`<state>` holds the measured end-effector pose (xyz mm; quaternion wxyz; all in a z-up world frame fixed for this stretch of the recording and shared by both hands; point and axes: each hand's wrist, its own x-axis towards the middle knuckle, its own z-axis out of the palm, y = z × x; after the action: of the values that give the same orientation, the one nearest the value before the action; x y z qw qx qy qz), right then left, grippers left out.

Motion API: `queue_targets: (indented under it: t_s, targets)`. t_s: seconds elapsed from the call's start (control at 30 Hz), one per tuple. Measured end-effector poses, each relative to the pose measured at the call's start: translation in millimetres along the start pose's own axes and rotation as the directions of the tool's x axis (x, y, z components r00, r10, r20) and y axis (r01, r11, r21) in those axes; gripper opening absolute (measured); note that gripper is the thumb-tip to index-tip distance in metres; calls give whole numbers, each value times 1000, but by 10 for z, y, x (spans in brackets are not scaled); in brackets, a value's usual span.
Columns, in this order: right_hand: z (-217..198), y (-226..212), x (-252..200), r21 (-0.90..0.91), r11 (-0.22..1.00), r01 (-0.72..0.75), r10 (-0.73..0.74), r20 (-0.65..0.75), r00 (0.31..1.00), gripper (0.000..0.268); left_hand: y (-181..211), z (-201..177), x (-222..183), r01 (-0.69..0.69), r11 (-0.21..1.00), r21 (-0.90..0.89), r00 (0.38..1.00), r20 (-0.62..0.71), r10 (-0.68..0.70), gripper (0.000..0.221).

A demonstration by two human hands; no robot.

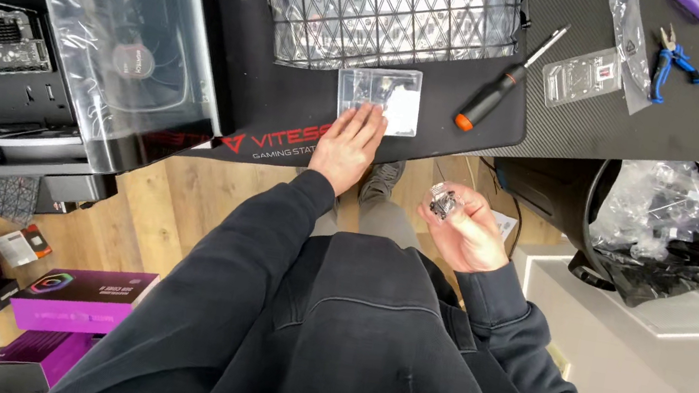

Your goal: The person installs a liquid cooler and other components into a computer case using a screwdriver.

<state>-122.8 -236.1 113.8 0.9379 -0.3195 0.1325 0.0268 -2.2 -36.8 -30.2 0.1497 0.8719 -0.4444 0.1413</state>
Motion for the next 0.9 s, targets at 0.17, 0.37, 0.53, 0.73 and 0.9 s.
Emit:
queue_targets:
  t_s: [0.17, 0.37, 0.53, 0.73, 0.9]
  targets:
    - [-74, 40, 7, -70, 997, -12, 6, -86, 996, 28, 165, -49, 337, 187, 965, -182, 976, 145, -162, 53]
    - [72, -29, 213, -295, 955, -4, -53, -184, 982, 25, 307, -1542, 848, 584, -442, -681, 678, 708, -195, 48]
    - [512, 31, 312, -499, 856, -134, 105, -86, 991, 21, 229, -1754, 478, 597, -377, -708, 578, 706, -410, 38]
    - [910, 98, 427, -665, 743, -77, 81, -25, 996, 20, 11, -1881, 231, 614, -218, -758, 573, 619, -537, 29]
    - [1126, 119, 572, -852, 522, 22, -44, -1, 999, 16, -35, -1882, 86, 527, -323, -786, 594, 613, -522, 27]
